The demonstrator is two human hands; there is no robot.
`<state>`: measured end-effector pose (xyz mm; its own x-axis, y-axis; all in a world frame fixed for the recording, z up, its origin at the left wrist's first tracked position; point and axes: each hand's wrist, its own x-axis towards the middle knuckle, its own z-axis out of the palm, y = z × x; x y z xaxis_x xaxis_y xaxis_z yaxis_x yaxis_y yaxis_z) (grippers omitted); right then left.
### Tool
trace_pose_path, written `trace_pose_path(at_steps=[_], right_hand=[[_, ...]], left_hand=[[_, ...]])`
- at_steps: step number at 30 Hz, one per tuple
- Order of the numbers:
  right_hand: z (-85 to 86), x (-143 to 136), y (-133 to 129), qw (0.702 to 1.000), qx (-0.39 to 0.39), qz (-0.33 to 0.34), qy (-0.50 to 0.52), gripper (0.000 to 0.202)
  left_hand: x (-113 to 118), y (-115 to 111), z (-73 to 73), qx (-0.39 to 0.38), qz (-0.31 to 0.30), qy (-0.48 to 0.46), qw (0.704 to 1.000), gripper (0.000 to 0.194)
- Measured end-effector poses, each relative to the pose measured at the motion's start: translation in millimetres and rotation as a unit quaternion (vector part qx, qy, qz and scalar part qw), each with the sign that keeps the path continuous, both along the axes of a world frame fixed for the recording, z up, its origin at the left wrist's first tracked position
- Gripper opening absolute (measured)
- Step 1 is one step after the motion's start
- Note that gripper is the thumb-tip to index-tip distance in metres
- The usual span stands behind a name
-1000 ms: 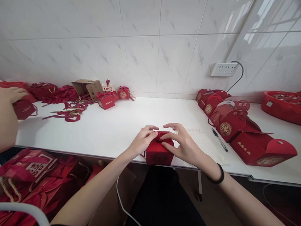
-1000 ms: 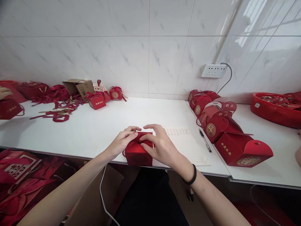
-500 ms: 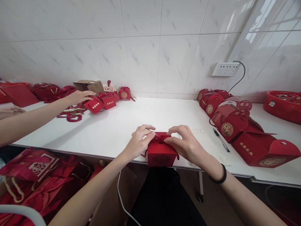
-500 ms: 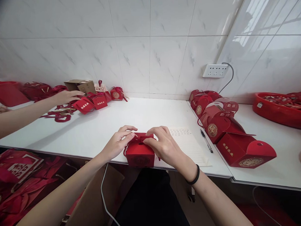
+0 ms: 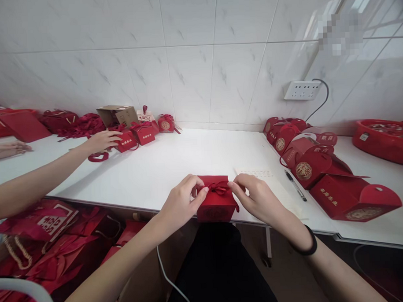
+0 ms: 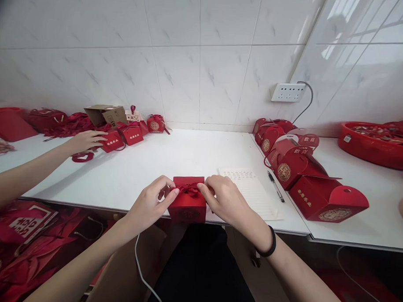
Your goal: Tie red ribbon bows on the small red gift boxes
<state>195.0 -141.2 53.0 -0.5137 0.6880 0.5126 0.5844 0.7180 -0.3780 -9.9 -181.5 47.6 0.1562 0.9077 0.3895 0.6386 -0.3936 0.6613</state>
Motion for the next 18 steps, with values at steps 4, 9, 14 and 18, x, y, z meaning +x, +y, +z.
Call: trace_pose_path(at_steps=[4, 9, 14, 18], right_hand=[[5.0, -9, -8, 0.985, -0.171, -0.026, 0.001, 0.041], [7.1, -15, -10, 0.974, -0.224, -0.027, -0.003, 0.027], [4.5, -14, -7, 0.979, -0.203, -0.019, -0.005, 0.015], [5.5, -10, -7, 0.981, -0.194, -0.008, 0.004, 0.015]], left_hand=[[0, -2, -9.0, 0.015, -0.011, 0.003, 1.0, 0.008], [0, -1, -16.2, 0.048, -0.002, -0.004, 0.999, 0.005], [1, 0, -17.6, 0.076, 0.008, 0.012, 0.997, 0.008], [3, -1, -17.6, 0.057, 0.033, 0.017, 0.998, 0.012]])
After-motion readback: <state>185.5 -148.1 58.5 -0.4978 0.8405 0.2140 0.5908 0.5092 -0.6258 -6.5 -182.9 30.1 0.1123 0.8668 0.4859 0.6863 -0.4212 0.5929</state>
